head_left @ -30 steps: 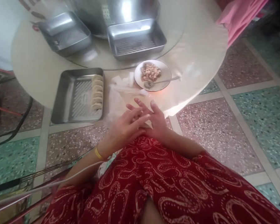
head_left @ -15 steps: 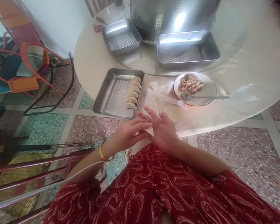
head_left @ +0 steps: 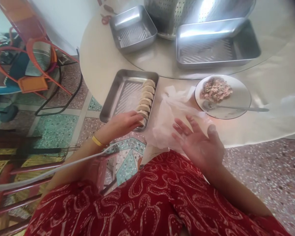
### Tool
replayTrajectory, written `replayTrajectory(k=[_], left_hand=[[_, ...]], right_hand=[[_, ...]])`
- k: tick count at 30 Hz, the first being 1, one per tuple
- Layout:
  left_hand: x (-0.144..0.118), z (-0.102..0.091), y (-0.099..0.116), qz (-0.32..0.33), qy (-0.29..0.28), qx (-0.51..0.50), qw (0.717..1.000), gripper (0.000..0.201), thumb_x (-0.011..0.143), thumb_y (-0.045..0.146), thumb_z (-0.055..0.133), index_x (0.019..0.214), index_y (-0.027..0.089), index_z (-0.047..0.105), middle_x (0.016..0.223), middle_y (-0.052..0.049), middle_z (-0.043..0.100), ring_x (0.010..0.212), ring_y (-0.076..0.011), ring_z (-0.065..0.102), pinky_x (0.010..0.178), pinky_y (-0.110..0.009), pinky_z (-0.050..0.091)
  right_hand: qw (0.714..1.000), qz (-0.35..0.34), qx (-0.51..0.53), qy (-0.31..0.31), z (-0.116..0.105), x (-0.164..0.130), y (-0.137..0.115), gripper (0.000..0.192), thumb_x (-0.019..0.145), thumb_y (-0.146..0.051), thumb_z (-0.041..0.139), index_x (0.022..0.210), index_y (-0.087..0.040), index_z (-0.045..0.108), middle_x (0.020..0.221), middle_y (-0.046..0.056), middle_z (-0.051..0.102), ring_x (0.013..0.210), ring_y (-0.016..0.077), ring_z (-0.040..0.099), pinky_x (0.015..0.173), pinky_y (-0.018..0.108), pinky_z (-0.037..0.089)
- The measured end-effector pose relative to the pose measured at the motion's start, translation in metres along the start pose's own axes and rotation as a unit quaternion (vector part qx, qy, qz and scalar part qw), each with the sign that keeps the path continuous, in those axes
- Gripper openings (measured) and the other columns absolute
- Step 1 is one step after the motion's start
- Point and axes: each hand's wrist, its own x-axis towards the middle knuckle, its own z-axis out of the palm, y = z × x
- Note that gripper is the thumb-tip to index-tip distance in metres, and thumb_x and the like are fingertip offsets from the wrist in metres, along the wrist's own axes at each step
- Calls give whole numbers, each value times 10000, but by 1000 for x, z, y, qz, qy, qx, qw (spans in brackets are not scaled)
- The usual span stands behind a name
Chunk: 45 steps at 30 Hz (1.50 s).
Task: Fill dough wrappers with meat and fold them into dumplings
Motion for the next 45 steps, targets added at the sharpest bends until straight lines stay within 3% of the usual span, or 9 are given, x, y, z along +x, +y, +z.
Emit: replayTrajectory(k=[12,17,21,25,29,32,37,42,45], left_hand=[[11,3,-1,1,-28,-15,999,208,943,265,497,1026,220,682,1032,-53,663,733,-125,616,640,-246,472],[5,-4,-2,-15,-17,2,1000,237,950,284,514,1124,238,668,1040,-56,669,740,-123,621,632,-234,458],[-12,-18,-4,-72,33,32,996,277,979,314,465,1164,216,648,1026,-69,676,815,-151,642,680,-247,477],[-33,-19,0,-132,137,16,982,250,974,325,489,1123,213,655,1023,-61,698,868,-172,662,748,-278,510],[-51,-1,17,-159,260,-44,951,154,937,245,566,1046,205,668,947,-38,718,862,-159,673,765,-273,526],[-60,11,38,-154,305,-112,933,137,914,153,582,1010,208,663,940,-22,732,840,-129,678,759,-243,531],[-49,21,77,-36,263,-252,931,149,912,122,582,1018,197,656,898,-21,729,825,-113,678,748,-214,533],[-18,33,110,73,175,-308,932,172,966,227,526,1032,180,678,898,-39,718,780,-113,668,706,-210,528],[-14,34,108,64,233,-266,933,180,970,248,523,1024,174,678,904,-49,710,811,-125,658,726,-237,533]], right_hand=[[998,-42,-52,0,-10,-2,-5,548,859,-723,337,1167,-378,631,1281,18,670,1291,254,543,1081,536,405],[993,-80,-89,7,-18,-6,-8,570,870,-723,307,1204,-383,620,1297,29,661,1258,259,571,1051,545,436],[987,-132,-88,12,-27,-12,-17,555,879,-695,351,1185,-349,659,1229,46,696,1161,253,626,1009,513,480],[964,-236,-116,23,-42,-20,-26,409,827,-628,554,1065,-339,719,1126,23,722,1008,228,664,915,453,535],[927,-328,-173,53,-60,-24,-29,347,793,-576,628,991,-315,742,1003,26,708,869,213,652,833,421,533],[896,-378,-226,57,-69,-21,-28,334,772,-525,623,978,-293,747,932,39,701,795,221,638,777,422,512],[799,-484,-342,103,-70,-15,-23,196,764,-249,665,948,-236,733,975,56,705,880,226,659,819,435,497],[676,-527,-500,122,-77,-14,-17,165,827,-248,635,971,-193,695,1038,106,688,989,260,657,860,495,515],[628,-569,-517,120,-88,-15,-17,192,839,-203,625,1017,-183,693,1060,116,687,1001,263,663,815,474,532]])
